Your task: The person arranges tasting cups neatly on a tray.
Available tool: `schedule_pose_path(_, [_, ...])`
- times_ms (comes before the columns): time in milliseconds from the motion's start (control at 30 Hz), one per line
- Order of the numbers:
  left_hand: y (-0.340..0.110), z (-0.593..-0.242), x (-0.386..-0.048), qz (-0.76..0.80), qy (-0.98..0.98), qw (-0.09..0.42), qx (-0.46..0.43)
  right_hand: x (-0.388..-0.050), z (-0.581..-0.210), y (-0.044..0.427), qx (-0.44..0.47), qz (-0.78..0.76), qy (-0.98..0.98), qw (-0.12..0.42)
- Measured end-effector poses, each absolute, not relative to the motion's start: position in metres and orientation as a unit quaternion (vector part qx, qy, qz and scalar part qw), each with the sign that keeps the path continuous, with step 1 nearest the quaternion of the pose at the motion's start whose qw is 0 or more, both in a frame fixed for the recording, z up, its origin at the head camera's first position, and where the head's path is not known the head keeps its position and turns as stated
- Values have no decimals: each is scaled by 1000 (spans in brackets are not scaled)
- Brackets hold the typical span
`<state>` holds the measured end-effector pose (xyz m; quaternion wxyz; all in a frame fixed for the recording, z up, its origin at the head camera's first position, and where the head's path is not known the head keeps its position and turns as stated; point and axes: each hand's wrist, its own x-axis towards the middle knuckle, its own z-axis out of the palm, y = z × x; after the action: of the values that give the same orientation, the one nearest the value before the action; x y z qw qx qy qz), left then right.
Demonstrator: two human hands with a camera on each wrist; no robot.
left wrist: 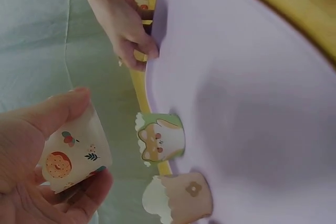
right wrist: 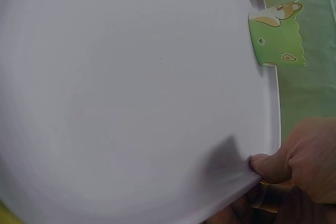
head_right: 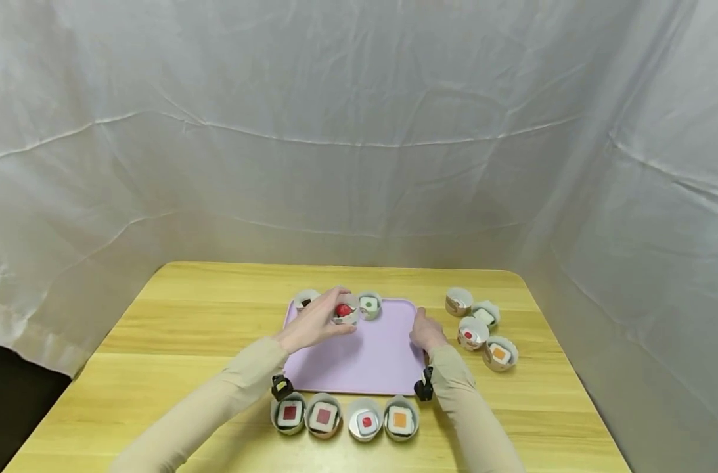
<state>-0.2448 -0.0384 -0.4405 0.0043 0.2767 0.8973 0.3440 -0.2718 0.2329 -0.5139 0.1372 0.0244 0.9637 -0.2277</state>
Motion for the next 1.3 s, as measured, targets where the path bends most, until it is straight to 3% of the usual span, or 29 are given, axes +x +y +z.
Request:
schedule_pose_path(933, [44, -433, -287, 251, 930, 18, 266, -271, -508, 236, 32, -212, 966, 148])
schedule_pose_path(1300, [69, -457, -300, 152, 953, -37, 259, -268, -506, 237, 17, -211, 968, 134])
